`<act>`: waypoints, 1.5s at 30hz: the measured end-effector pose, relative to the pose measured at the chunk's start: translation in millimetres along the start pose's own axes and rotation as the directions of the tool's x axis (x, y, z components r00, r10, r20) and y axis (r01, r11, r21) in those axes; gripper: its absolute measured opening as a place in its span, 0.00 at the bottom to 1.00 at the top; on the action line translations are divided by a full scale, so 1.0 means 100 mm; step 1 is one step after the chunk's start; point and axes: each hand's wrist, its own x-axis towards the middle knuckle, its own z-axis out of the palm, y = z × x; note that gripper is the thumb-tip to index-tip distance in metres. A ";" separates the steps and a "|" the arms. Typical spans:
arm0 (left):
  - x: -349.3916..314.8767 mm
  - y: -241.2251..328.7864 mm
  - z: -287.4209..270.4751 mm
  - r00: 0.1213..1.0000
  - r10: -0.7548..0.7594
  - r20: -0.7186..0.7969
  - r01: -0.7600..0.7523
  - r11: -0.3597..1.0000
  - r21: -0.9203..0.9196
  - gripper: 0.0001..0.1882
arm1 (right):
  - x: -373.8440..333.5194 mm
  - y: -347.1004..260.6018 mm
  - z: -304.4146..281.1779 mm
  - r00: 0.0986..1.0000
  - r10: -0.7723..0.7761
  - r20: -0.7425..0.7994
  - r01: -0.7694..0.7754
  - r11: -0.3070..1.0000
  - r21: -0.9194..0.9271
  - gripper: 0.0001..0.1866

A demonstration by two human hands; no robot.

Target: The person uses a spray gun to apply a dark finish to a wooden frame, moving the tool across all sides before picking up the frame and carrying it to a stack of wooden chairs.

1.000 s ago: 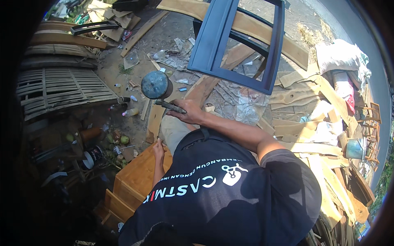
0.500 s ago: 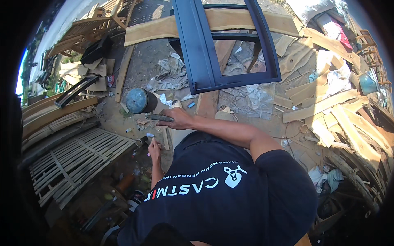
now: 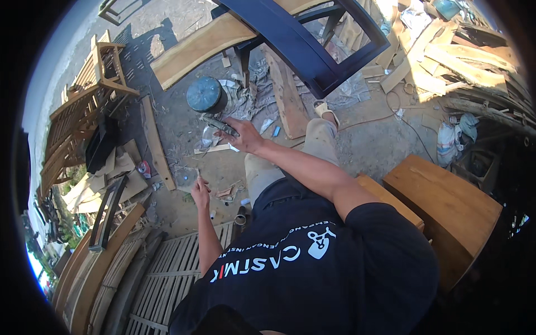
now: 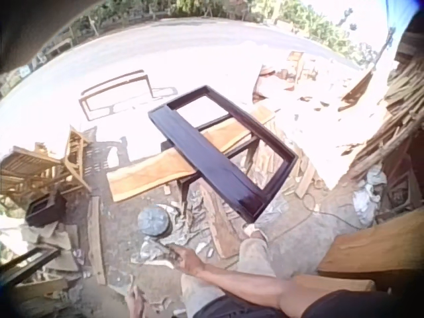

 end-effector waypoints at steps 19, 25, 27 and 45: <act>0.57 -0.54 -0.65 0.972 -0.043 0.230 -0.010 0.974 0.226 0.30 | 0.01 -0.37 0.00 0.800 0.169 -0.575 -0.305 0.941 -0.148 0.20; 0.89 -0.23 -0.45 0.943 -0.025 0.331 -0.086 0.944 0.318 0.30 | 0.43 -0.16 -0.14 0.742 0.097 -0.663 -0.288 0.940 -0.185 0.21; 1.04 -0.02 -0.36 0.939 -0.009 0.344 -0.111 0.938 0.328 0.29 | 0.68 -0.18 -0.09 0.725 0.071 -0.685 -0.264 0.947 -0.182 0.22; 3.47 -0.18 -1.66 0.943 -0.019 0.333 -0.088 0.949 0.303 0.28 | 3.56 -0.20 1.21 0.732 0.094 -0.674 -0.264 0.952 -0.155 0.24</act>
